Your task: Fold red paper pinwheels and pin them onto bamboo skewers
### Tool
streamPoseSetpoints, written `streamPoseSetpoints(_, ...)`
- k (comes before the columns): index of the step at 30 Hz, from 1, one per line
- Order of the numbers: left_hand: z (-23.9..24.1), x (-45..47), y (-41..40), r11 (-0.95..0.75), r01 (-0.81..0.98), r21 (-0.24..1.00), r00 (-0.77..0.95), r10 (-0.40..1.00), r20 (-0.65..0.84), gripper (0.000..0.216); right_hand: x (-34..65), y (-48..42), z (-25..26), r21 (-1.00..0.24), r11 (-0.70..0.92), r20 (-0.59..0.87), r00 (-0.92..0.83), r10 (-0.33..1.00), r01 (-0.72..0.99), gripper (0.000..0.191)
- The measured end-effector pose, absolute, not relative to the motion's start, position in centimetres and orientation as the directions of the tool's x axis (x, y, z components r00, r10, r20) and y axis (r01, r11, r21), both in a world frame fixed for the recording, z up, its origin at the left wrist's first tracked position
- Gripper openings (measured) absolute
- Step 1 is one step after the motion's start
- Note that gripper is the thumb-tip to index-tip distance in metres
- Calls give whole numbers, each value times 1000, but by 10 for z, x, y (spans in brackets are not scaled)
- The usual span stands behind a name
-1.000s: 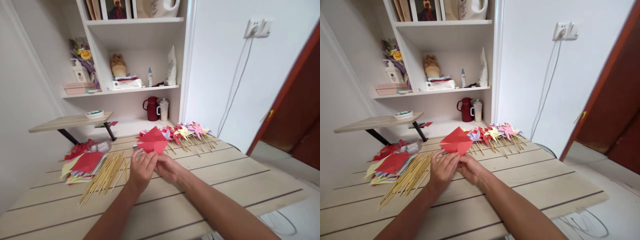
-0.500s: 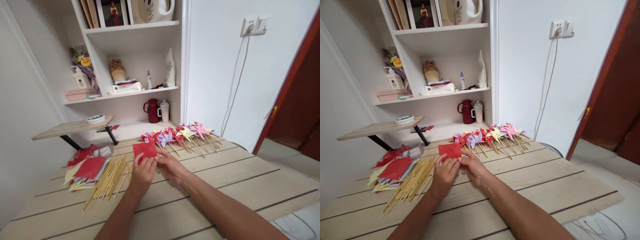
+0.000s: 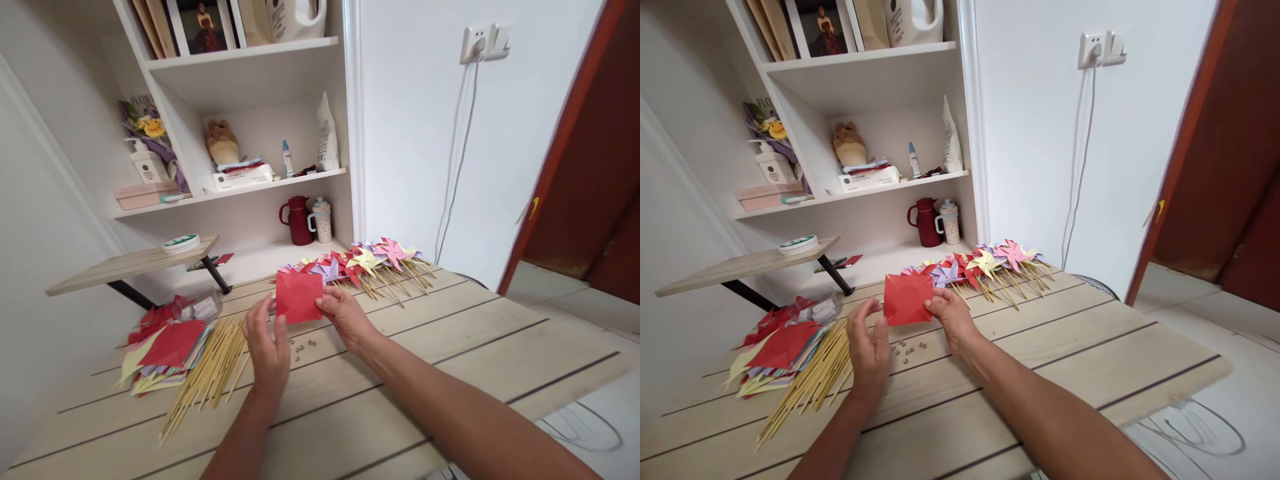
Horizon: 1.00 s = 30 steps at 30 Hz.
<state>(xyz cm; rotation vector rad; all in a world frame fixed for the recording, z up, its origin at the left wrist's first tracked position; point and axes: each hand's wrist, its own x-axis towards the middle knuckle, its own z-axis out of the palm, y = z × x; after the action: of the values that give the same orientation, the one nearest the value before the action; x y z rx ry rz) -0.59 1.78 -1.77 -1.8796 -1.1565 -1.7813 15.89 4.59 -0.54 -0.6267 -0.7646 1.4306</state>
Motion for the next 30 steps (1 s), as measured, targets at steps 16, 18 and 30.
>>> streamPoseSetpoints(16, -22, -15, 25, -124, -480, 868, 182, 954, 237, 58, 164, 44, -4, -904, 209, 221, 10, 975, -372, 42)
streamPoseSetpoints(18, -24, -13, 23, -88, -480, 873, 243, 943, 229, 58, 164, 48, -6, -914, 220, 232, 8, 973, -340, 39)
streamPoseSetpoints(30, -21, -13, 26, -108, -455, 884, 43, 989, 143, 40, 167, 48, -12, -945, 255, 286, -137, 949, -206, 45)
